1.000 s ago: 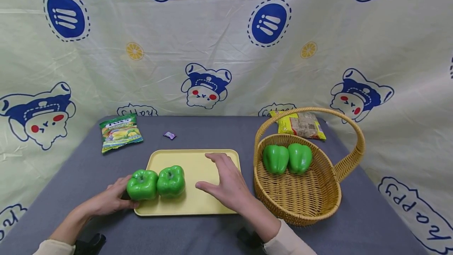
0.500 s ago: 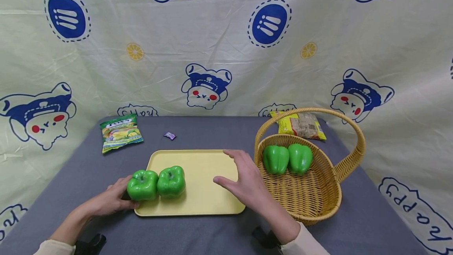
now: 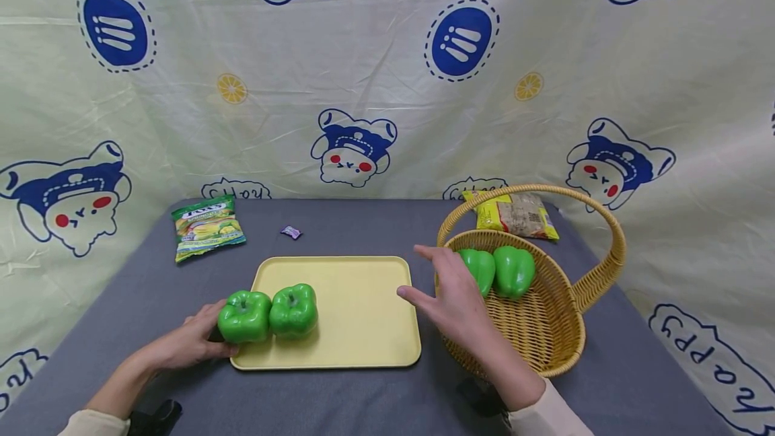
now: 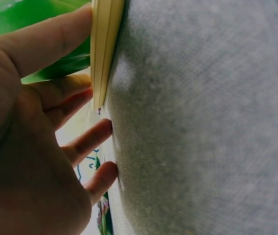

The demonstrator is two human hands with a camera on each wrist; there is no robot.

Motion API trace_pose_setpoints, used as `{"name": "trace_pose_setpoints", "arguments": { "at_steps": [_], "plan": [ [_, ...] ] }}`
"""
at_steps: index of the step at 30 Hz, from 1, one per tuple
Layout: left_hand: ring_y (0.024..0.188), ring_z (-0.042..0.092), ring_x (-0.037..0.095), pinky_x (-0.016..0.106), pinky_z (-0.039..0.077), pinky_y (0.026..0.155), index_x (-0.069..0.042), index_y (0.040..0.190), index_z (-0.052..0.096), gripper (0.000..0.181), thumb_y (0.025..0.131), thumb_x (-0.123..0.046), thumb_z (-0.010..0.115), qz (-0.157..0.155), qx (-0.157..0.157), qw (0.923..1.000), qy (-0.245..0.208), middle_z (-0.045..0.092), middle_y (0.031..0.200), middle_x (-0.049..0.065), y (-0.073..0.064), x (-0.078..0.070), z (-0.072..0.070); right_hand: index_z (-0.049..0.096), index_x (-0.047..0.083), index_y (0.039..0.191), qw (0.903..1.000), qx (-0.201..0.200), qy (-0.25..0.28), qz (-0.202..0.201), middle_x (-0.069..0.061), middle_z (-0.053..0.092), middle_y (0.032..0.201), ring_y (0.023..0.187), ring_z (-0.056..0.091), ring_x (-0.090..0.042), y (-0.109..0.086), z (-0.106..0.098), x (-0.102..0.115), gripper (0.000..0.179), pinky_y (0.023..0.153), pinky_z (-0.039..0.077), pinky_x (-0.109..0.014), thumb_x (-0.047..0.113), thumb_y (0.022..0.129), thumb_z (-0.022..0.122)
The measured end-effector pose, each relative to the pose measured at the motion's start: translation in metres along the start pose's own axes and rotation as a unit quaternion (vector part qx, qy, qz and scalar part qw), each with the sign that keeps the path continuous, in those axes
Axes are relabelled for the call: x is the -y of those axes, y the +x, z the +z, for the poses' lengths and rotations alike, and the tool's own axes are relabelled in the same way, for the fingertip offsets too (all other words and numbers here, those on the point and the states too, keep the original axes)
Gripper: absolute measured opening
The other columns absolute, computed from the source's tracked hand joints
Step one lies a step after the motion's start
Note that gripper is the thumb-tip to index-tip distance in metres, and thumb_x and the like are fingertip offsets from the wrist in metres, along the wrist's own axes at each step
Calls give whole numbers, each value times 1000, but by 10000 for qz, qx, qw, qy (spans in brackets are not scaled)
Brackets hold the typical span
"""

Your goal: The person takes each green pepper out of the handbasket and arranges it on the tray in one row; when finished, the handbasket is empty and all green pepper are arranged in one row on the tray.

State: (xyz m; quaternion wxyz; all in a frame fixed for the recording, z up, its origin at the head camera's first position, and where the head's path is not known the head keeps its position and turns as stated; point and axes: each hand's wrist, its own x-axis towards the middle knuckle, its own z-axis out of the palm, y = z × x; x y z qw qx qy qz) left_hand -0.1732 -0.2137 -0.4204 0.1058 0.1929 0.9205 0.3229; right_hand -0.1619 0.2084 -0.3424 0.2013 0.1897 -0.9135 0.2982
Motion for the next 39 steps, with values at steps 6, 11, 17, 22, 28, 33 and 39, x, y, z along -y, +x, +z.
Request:
{"name": "trace_pose_setpoints", "arguments": {
  "at_steps": [6,11,17,22,28,33,39],
  "plan": [
    [126,36,40,60,26,90,-1,139,40,83,73,-35,78,-39,-2,10000,-38,41,141,21,0,-1,-1,50,4,130,9994,68,63,342,-13,55,125,116,55,-29,2,-9,-5,63,93,46,-47,28,79,76],
    [126,35,41,61,25,90,-1,139,39,84,73,-35,77,-41,12,10000,-30,41,141,22,0,-1,-1,51,6,130,9990,77,113,426,-11,56,125,115,55,-28,0,-13,-9,59,93,46,-48,32,81,73],
    [127,35,41,62,25,91,-1,141,37,86,74,-36,77,-174,64,9998,-56,40,142,21,1,-2,0,52,4,128,9988,-5,117,473,-13,56,123,114,54,-30,-3,-21,-17,56,93,44,-50,30,83,71],
    [126,36,40,61,26,91,-1,140,38,85,73,-36,77,-113,34,9999,-39,42,141,20,1,-1,-1,50,5,130,9973,8,9,728,-14,54,124,115,52,-33,-6,-31,-24,56,92,43,-52,34,86,68],
    [127,35,41,62,24,92,0,141,37,86,74,-36,77,-202,32,9998,-52,40,142,22,1,0,0,49,6,131,9959,32,-236,874,-16,54,125,114,52,-34,-4,-41,-31,56,88,42,-53,38,87,65],
    [129,33,43,64,23,94,1,142,36,87,74,-35,77,-317,77,9994,-99,37,144,24,2,0,0,49,5,130,9959,32,-325,845,-16,55,123,114,52,-35,0,-47,-30,56,88,42,-54,38,88,65],
    [128,34,43,65,23,93,1,141,37,86,74,-35,77,-221,90,9997,-105,38,143,24,1,-1,0,48,4,132,9945,102,-548,883,-19,55,124,111,53,-37,6,-59,-29,59,86,43,-55,40,88,64]
  ]
}}
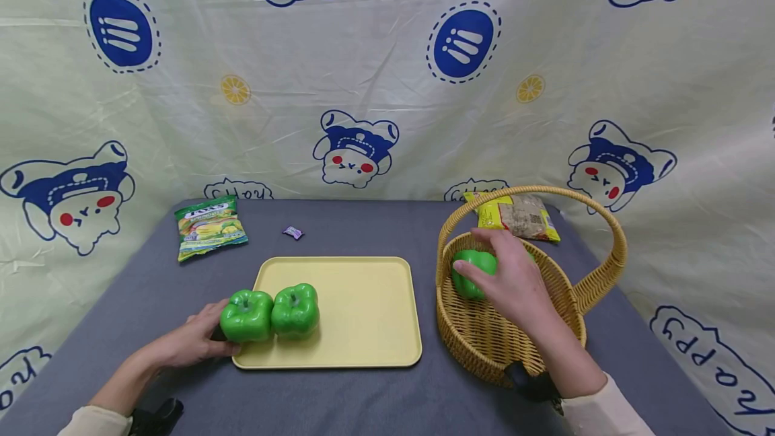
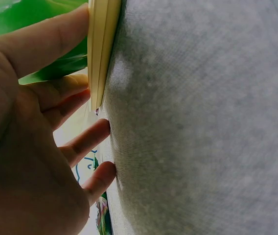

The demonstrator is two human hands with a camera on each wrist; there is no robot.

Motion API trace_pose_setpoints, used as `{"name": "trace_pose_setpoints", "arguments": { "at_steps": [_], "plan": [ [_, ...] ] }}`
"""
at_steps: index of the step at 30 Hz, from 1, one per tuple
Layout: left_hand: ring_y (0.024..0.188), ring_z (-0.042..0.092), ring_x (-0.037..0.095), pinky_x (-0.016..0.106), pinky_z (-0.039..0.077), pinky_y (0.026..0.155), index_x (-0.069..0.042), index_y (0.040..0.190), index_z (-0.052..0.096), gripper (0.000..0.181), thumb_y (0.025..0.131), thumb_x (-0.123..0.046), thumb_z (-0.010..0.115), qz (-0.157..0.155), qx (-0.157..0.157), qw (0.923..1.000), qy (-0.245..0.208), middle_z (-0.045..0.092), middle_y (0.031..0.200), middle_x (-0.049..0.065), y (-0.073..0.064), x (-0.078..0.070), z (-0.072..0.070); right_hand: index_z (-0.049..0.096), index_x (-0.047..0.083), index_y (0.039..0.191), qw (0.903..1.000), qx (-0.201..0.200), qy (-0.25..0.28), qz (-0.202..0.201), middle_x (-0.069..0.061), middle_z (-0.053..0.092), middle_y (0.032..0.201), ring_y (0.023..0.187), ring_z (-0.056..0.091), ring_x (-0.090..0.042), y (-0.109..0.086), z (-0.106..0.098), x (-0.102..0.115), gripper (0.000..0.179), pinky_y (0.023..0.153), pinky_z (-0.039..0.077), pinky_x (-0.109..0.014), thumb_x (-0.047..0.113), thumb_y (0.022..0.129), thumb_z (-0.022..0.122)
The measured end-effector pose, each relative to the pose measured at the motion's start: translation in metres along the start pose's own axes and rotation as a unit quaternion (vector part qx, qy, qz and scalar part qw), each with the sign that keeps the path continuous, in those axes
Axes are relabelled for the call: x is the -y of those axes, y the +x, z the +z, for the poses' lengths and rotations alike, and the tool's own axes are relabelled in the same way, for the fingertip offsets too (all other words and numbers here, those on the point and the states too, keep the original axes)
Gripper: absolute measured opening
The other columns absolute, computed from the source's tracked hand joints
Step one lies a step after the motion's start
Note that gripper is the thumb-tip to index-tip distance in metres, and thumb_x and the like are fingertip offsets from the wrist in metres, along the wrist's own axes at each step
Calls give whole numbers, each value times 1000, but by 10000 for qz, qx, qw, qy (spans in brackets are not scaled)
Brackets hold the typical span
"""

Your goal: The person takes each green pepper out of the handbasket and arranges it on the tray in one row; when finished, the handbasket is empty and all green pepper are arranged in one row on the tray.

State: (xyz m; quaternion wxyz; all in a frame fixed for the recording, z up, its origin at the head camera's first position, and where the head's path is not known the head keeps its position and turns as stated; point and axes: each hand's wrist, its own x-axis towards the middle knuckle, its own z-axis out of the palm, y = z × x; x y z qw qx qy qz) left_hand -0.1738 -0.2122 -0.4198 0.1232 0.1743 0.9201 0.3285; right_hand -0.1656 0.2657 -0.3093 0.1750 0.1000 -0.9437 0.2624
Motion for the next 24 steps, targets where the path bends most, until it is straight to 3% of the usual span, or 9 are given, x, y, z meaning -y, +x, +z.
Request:
{"name": "trace_pose_setpoints", "arguments": {
  "at_steps": [11,24],
  "plan": [
    [127,34,43,65,24,92,1,140,39,85,73,-34,78,86,-40,9999,43,38,144,25,0,2,0,38,2,140,9960,744,-100,489,-23,47,136,119,48,-44,21,-11,-14,75,94,39,-58,52,88,58],
    [127,35,41,63,24,92,0,140,39,85,73,-35,77,70,-52,10000,15,40,143,22,2,3,0,36,-3,140,9905,1274,-229,472,-26,45,137,121,46,-47,41,-4,-40,85,95,38,-60,58,84,59]
  ]
}}
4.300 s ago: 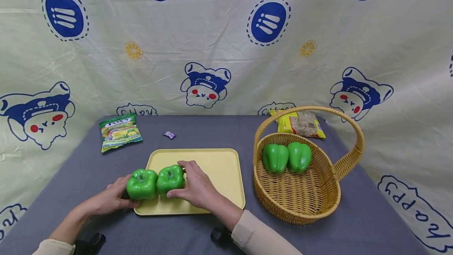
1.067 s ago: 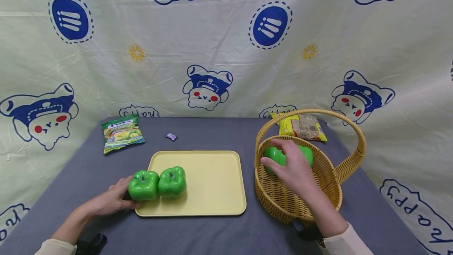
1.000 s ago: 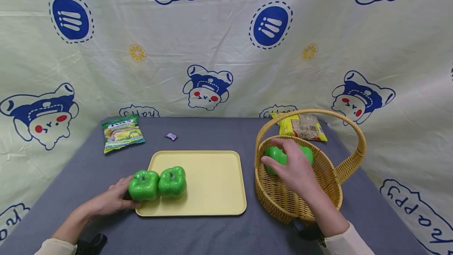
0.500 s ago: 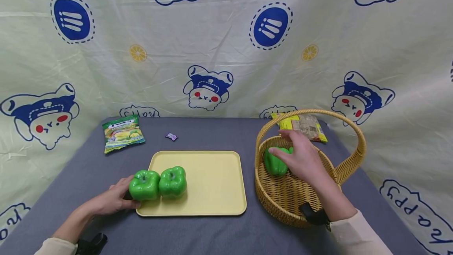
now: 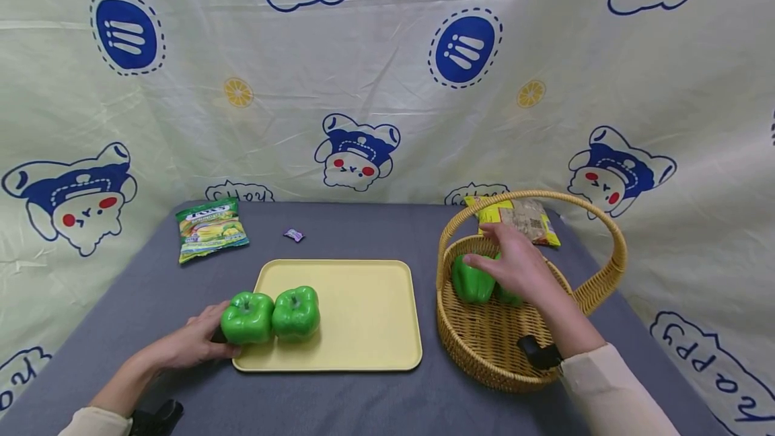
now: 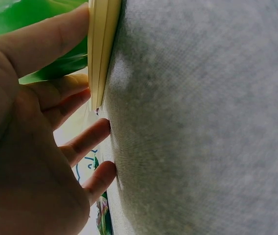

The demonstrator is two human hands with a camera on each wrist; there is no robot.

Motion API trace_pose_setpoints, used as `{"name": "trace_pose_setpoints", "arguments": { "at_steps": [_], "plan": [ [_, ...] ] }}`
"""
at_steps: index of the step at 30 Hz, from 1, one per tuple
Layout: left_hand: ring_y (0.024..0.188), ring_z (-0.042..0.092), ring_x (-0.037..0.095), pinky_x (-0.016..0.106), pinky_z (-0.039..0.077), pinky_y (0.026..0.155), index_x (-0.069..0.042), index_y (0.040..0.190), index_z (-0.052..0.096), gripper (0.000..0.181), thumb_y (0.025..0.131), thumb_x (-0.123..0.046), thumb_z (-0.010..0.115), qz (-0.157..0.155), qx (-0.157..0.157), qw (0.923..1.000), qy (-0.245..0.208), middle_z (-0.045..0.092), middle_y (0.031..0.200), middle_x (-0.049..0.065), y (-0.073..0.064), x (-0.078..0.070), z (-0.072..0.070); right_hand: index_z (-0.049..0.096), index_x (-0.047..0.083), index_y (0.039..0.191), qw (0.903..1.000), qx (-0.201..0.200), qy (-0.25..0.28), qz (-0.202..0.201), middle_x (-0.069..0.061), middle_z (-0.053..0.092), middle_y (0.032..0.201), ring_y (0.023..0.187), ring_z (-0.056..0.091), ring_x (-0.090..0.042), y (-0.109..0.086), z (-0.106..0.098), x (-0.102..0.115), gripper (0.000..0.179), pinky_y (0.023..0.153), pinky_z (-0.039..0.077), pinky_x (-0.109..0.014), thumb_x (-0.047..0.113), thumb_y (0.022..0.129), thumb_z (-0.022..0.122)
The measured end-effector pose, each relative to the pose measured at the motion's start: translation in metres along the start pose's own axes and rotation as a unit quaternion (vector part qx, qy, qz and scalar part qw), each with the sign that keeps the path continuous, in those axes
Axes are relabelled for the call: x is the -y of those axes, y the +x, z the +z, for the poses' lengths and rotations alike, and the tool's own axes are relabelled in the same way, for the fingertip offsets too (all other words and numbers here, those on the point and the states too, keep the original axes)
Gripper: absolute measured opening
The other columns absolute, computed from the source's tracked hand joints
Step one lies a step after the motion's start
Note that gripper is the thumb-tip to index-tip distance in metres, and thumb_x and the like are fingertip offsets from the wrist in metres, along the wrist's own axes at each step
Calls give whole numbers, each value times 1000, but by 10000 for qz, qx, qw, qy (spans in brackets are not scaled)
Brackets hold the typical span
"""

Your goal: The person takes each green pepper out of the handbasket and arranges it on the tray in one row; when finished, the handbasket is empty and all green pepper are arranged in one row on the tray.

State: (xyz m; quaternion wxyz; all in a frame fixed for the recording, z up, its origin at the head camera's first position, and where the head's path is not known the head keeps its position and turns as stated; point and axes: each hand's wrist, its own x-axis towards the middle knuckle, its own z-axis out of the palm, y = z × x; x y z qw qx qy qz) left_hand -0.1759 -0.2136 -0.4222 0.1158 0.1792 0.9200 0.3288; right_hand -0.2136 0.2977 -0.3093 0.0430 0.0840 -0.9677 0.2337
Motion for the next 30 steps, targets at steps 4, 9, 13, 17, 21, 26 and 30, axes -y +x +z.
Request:
{"name": "trace_pose_setpoints", "arguments": {
  "at_steps": [4,9,13,17,21,26,30],
  "plan": [
    [128,34,41,63,24,92,-1,141,39,85,73,-35,77,-34,11,10000,-22,40,143,21,1,1,0,36,-1,140,9997,192,-144,107,-27,45,137,122,46,-46,6,4,-9,85,94,38,-60,58,84,60],
    [127,35,41,62,24,92,-1,140,39,84,74,-35,77,7,-7,10000,-13,40,142,20,0,1,0,37,0,139,9988,380,-276,118,-28,47,134,120,47,-45,12,9,-19,79,90,39,-60,50,84,64],
    [126,36,41,61,25,91,-1,140,39,84,73,-35,77,103,-47,9999,43,41,141,21,-2,0,1,39,-1,139,9982,478,-348,92,-28,49,131,118,48,-45,15,13,-24,78,88,41,-60,48,84,66],
    [125,36,41,61,25,91,0,140,39,84,73,-35,77,134,-71,9999,56,42,141,21,-2,0,1,38,-2,139,9977,512,-433,33,-28,50,130,116,49,-46,17,18,-28,80,86,43,-58,48,83,67],
    [125,36,40,63,24,92,0,140,38,85,73,-34,77,101,-59,9999,28,42,141,20,-1,1,0,37,-3,140,9974,516,-498,-47,-29,50,131,116,50,-46,17,22,-32,82,87,43,-57,46,82,68],
    [126,36,40,63,24,92,-1,140,38,85,73,-35,77,40,-38,10000,-2,42,142,20,0,1,0,37,-6,139,9971,483,-573,-94,-30,49,131,115,50,-46,17,26,-34,82,88,42,-58,44,82,69],
    [127,36,40,62,24,92,0,140,38,85,73,-35,77,45,-68,10000,20,42,142,20,-1,2,1,38,-5,138,9967,472,-656,-37,-30,48,132,116,49,-47,16,29,-36,81,90,41,-59,45,82,69]
  ]
}}
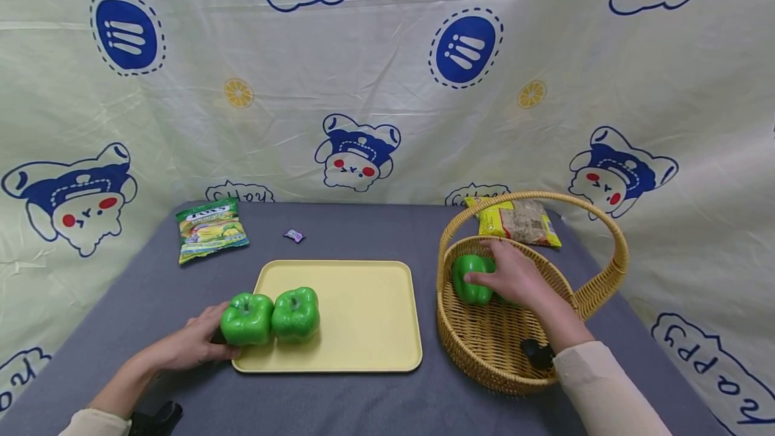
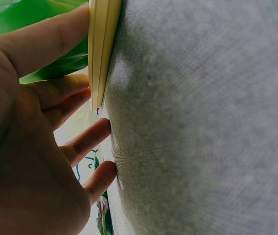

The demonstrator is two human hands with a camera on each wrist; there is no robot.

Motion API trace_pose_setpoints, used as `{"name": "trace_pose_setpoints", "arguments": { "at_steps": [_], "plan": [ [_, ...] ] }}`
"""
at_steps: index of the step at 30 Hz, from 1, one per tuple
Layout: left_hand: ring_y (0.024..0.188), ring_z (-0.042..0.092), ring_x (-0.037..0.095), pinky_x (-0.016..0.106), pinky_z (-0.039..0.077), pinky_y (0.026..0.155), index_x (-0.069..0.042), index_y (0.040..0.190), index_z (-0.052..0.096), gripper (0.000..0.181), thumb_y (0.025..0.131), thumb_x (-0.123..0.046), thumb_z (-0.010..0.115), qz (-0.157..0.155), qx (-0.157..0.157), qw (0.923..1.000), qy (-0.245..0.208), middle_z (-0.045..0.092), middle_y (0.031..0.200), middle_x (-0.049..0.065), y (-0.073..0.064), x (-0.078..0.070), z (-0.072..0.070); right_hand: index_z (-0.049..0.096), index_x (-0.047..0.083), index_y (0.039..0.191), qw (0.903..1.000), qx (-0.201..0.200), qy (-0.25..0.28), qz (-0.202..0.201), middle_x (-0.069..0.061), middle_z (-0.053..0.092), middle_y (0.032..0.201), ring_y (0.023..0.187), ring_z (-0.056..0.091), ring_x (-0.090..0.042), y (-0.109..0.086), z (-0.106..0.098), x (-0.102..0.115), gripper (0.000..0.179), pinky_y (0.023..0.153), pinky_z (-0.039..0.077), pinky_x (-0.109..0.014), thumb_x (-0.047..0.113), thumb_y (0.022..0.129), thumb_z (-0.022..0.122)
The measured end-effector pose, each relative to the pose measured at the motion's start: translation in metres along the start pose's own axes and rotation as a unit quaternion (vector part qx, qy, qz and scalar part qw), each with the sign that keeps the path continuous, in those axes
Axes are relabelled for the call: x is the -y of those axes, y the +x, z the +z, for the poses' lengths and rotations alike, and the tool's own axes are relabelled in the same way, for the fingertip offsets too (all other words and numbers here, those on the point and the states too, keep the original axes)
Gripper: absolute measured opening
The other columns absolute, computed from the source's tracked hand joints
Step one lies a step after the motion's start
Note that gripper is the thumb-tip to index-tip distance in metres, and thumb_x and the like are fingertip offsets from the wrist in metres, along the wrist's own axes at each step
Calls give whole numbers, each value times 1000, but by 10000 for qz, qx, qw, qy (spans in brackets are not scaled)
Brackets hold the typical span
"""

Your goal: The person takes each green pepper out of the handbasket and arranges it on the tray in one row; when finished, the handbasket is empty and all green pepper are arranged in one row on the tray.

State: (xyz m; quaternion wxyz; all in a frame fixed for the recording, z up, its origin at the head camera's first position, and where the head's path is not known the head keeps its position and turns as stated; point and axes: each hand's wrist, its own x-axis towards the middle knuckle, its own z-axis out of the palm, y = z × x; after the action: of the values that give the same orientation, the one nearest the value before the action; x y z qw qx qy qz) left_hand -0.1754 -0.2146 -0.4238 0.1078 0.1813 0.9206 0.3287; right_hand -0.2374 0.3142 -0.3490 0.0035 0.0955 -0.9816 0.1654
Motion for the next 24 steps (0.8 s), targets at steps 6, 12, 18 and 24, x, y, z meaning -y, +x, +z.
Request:
{"name": "trace_pose_setpoints", "arguments": {
  "at_steps": [6,12,18,24],
  "plan": [
    [126,36,40,62,25,91,0,140,38,85,73,-35,77,38,9,10000,4,42,141,20,0,-1,0,41,-4,136,10000,-12,-53,16,-30,48,132,117,48,-47,0,3,-3,79,90,40,-59,46,82,69],
    [126,37,40,60,26,90,0,140,39,84,73,-35,77,80,-18,10000,42,42,141,21,-1,-3,0,47,-4,132,9998,-47,-88,-167,-29,51,130,116,49,-46,0,5,-4,74,91,41,-57,45,81,70],
    [127,35,41,61,24,91,0,140,38,85,74,-35,77,22,9,10000,-21,41,142,21,-1,-3,-1,51,-2,130,9997,-46,-55,-238,-29,50,130,119,45,-48,-1,6,-6,73,92,39,-58,49,81,69],
    [128,33,42,65,22,92,0,141,37,86,74,-35,77,-45,84,9999,-103,39,143,22,0,-2,-1,51,0,130,9991,0,261,-327,-26,50,130,117,48,-43,-3,8,-10,73,88,42,-55,50,80,69]
  ]
}}
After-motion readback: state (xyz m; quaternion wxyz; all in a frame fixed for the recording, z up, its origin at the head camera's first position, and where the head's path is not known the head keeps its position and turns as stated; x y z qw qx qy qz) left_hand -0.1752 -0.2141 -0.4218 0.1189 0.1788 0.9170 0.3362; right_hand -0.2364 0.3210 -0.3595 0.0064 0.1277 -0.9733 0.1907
